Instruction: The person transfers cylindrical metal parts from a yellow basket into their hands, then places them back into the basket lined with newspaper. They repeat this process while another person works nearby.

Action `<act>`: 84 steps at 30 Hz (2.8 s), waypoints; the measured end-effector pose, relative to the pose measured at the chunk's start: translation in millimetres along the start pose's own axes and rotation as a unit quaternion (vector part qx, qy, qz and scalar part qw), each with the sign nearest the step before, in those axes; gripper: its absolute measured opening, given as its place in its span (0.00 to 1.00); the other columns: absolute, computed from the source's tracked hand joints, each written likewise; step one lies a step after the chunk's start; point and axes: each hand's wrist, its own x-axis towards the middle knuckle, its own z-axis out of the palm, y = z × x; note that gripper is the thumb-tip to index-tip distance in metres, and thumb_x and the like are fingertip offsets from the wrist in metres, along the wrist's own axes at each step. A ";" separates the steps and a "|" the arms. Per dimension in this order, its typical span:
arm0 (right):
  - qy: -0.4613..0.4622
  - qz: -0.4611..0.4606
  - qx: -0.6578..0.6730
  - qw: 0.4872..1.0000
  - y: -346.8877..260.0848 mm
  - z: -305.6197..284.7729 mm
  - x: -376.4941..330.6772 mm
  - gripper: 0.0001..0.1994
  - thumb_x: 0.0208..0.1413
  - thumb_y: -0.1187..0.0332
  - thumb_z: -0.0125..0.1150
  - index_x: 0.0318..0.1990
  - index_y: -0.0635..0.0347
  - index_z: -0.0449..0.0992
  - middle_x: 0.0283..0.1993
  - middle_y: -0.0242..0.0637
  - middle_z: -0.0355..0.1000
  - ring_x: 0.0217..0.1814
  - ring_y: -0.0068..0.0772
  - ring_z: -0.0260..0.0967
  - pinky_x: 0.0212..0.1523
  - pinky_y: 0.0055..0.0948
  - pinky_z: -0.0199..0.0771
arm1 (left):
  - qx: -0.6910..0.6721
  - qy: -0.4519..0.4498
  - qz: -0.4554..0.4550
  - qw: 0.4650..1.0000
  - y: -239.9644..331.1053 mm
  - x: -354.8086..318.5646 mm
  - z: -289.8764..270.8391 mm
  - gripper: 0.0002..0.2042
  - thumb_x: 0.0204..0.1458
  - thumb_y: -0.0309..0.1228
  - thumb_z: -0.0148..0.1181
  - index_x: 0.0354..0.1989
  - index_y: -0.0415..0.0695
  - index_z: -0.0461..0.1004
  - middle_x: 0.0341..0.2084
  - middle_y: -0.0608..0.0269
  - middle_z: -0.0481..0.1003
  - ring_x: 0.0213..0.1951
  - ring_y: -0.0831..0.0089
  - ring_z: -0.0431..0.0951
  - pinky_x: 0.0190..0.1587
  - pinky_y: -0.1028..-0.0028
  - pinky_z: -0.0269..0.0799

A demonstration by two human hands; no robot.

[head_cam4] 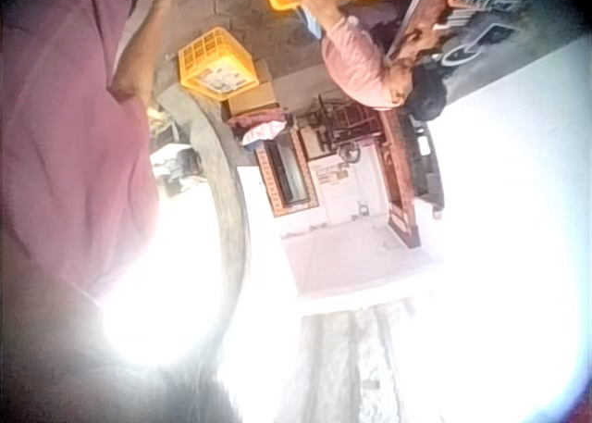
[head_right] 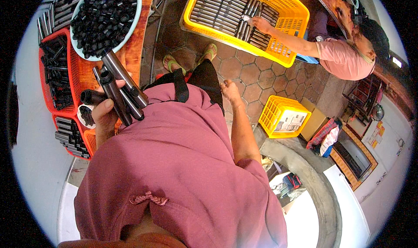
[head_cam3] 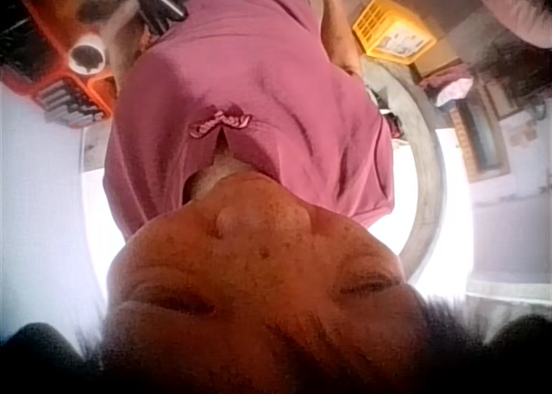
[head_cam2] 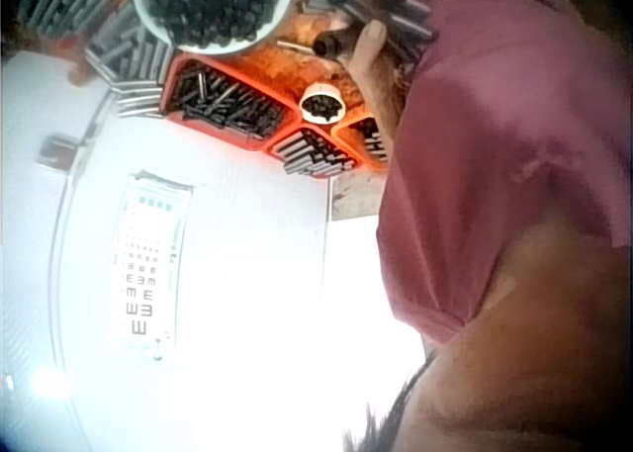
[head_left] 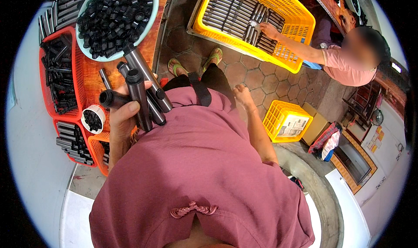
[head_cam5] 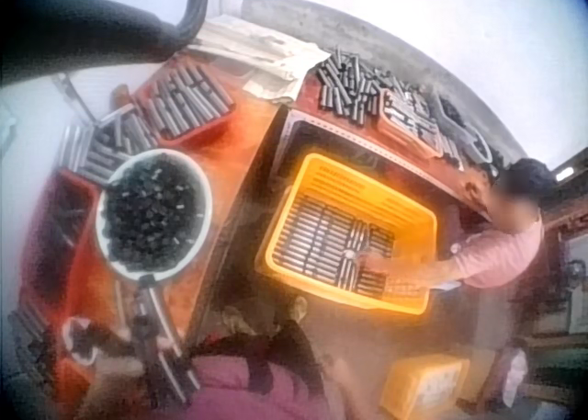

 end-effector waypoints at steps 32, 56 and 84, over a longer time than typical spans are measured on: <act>0.003 0.006 -0.019 1.000 -2.6 -2.7 -1.2 0.19 0.55 0.63 0.54 0.49 0.70 0.71 0.42 0.51 0.75 0.45 0.39 0.73 0.45 0.33 0.71 | 0.010 -0.007 0.004 1.000 1.1 4.5 7.1 0.30 0.37 0.41 0.64 0.49 0.34 0.72 0.49 0.47 0.70 0.45 0.65 0.74 0.49 0.70 0.70; 0.005 -0.005 -0.015 1.000 2.1 4.5 3.5 0.21 0.58 0.62 0.53 0.52 0.71 0.69 0.46 0.53 0.73 0.50 0.41 0.71 0.50 0.32 0.69 | 0.007 0.003 0.026 1.000 -3.2 -4.3 3.7 0.29 0.39 0.40 0.63 0.49 0.32 0.71 0.47 0.47 0.71 0.44 0.65 0.75 0.48 0.70 0.70; 0.010 -0.011 -0.024 1.000 5.1 6.0 7.5 0.21 0.57 0.62 0.53 0.52 0.71 0.70 0.47 0.54 0.73 0.50 0.43 0.72 0.51 0.33 0.69 | -0.002 0.007 0.024 1.000 -3.2 -1.7 0.1 0.29 0.40 0.39 0.61 0.50 0.31 0.70 0.39 0.50 0.75 0.38 0.68 0.77 0.44 0.74 0.72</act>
